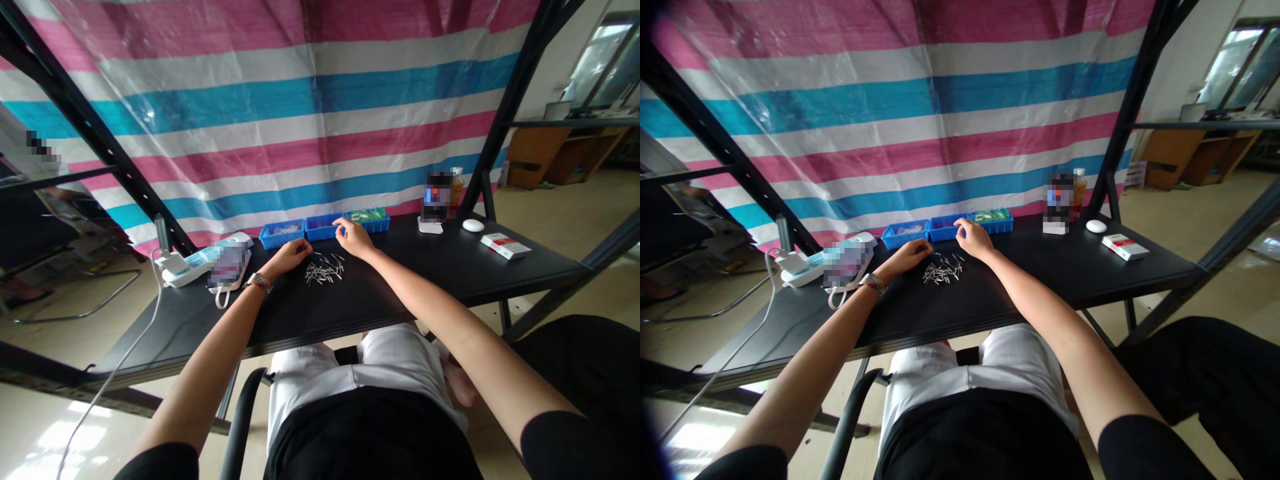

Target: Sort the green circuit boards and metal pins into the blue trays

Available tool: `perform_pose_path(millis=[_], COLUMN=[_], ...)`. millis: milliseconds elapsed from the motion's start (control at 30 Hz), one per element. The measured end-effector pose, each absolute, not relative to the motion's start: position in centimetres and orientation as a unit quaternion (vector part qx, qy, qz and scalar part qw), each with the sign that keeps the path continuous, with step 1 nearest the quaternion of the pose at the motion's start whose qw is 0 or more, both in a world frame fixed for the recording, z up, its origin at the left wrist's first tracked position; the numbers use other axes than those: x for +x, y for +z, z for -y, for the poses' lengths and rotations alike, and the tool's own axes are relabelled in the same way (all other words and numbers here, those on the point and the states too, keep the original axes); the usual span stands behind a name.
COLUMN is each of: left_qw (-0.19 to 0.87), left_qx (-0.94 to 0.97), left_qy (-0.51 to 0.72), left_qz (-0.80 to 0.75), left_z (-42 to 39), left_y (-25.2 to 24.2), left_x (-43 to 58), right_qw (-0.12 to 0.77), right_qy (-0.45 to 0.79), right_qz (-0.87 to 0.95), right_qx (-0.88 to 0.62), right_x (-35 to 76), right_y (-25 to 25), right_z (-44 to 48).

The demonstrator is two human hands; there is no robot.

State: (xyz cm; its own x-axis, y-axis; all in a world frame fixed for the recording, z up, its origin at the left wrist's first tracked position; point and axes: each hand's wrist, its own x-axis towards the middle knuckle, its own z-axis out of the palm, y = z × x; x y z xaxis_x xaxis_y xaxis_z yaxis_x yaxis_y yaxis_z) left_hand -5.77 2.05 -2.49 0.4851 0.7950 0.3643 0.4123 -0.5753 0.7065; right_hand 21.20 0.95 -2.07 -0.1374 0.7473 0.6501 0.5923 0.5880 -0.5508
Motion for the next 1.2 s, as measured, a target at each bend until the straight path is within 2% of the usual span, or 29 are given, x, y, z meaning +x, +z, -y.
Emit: perform_pose_path(millis=[133, 300, 567, 867, 1200], left_qw=[0.329, 0.349, 0.379, 0.364, 0.417], left_qx=[0.769, 0.698, 0.650, 0.656, 0.651], left_qy=[0.415, 0.502, 0.536, 0.542, 0.483], left_qz=[-0.359, -0.372, -0.382, -0.380, -0.411], left_z=[-1.1, 0.0, 0.2, 0.2, 0.4], left_y=[-1.5, -0.6, -0.3, -0.3, -0.2], left_x=[-5.2, -4.5, -4.4, -4.3, -4.3], right_qw=[0.499, 0.484, 0.487, 0.490, 0.539], right_qy=[0.142, 0.304, 0.409, 0.459, 0.382], right_qz=[0.745, 0.723, 0.687, 0.652, 0.650], right_qx=[-0.419, -0.387, -0.351, -0.352, -0.375], right_x=[20.4, 19.1, 18.3, 18.0, 17.9], right_y=[-2.0, -1.5, -1.0, -1.2, -1.2], right_z=[-0.7, 0.3, 0.7, 0.3, 0.1])
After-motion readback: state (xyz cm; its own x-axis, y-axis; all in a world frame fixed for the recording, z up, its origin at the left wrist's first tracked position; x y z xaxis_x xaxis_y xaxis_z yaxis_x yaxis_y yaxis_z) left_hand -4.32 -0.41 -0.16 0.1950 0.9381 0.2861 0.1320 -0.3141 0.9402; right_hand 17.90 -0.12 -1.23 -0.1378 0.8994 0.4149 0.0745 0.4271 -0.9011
